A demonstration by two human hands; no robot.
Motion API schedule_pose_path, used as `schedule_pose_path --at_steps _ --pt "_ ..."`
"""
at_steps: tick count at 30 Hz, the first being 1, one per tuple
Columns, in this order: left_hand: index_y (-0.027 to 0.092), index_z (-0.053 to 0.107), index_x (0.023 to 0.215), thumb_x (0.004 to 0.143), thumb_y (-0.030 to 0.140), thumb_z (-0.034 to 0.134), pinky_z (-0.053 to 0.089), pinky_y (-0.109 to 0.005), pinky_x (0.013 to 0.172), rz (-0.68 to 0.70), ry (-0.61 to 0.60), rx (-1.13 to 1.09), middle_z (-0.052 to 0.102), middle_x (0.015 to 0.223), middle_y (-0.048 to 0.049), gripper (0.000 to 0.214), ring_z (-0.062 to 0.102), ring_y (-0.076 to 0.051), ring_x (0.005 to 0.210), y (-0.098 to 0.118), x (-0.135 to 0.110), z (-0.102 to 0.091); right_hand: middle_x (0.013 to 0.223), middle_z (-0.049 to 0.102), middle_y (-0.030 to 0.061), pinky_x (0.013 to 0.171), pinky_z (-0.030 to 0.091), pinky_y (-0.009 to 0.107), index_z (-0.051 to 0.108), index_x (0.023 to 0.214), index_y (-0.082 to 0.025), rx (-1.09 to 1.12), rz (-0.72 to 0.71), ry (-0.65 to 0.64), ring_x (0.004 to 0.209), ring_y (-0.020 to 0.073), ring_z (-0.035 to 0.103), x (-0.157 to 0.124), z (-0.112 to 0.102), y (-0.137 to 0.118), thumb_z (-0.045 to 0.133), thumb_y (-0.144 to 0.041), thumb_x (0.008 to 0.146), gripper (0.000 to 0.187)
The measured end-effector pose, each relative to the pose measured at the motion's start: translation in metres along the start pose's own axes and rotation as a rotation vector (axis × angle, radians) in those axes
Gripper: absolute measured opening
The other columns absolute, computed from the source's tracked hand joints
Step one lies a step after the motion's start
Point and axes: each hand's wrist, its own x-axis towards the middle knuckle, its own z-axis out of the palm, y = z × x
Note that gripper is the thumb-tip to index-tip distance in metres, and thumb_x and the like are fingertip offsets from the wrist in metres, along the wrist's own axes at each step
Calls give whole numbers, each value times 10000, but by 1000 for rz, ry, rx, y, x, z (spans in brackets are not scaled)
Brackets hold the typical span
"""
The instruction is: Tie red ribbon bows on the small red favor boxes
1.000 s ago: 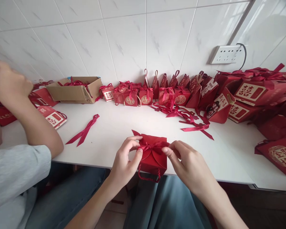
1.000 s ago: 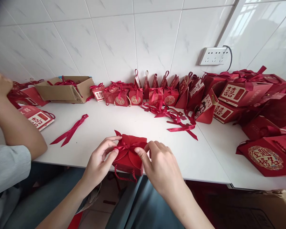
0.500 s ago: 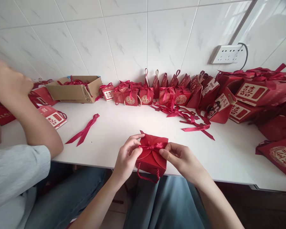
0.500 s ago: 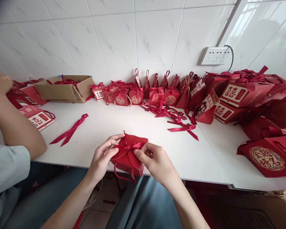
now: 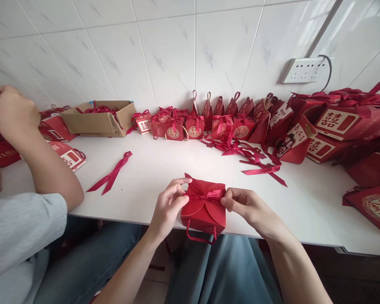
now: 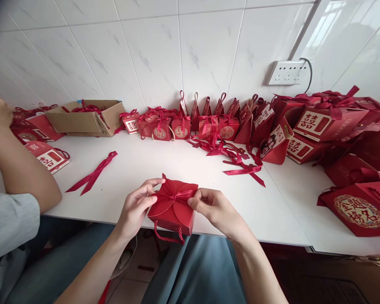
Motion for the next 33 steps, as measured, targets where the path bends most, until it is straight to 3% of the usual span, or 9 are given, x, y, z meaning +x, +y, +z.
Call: schedule_pose_path --at_steps 4,8,13,16,21,24,29,33 --pt "202 500 722 788 295 529 422 -321 767 171 78 329 530 903 -60 118 521 -212 898 10 -5 0 587 360 -39 508 251 240 424 615 -192 -119 26 15 553 112 289 -9 1 -4 535 -700 748 536" --pt "203 459 690 839 362 507 400 -275 678 90 35 466 482 730 -6 223 482 -160 722 19 -7 3 573 339 -41 495 235 241 415 618 -194 -250 73 108 543 115 275 -15 8 -2 461 -739 766 567" --pt "198 391 660 860 454 488 302 -218 503 -142 -47 216 358 610 42 339 354 -100 544 15 -7 7 548 377 -44 497 281 238 390 601 -208 -320 55 205 533 124 330 -11 17 4 505 -656 794 501" --pt "192 346 631 851 467 507 266 -205 487 -198 -56 65 290 581 55 387 286 -83 520 11 -7 7 534 387 -51 497 306 236 367 591 -215 -348 47 244 522 123 347 -9 19 6 537 -569 803 446" --pt "185 348 613 833 435 544 269 -199 489 -207 -41 -42 294 580 55 386 279 -78 523 8 -7 5 567 460 -34 552 372 250 391 589 -212 -313 -1 223 566 137 434 -6 21 5 547 -480 823 388" --pt "186 350 611 831 432 554 282 -197 491 -197 29 -70 309 574 54 387 297 -81 524 3 -8 2 581 461 -33 568 368 251 391 599 -210 -264 -43 178 581 135 442 4 24 4 548 -467 831 380" --pt "190 354 612 823 448 560 304 -196 499 -165 171 -91 343 575 50 392 337 -89 535 -6 -11 -7 567 404 -44 499 301 231 379 602 -207 -220 -89 92 542 118 379 25 33 1 552 -596 795 467" --pt "190 368 609 820 441 551 305 -203 506 -119 230 49 340 577 47 375 340 -95 538 -5 -14 -11 553 397 -47 479 293 228 424 637 -196 -305 -47 156 522 112 355 33 43 -1 518 -694 773 525"
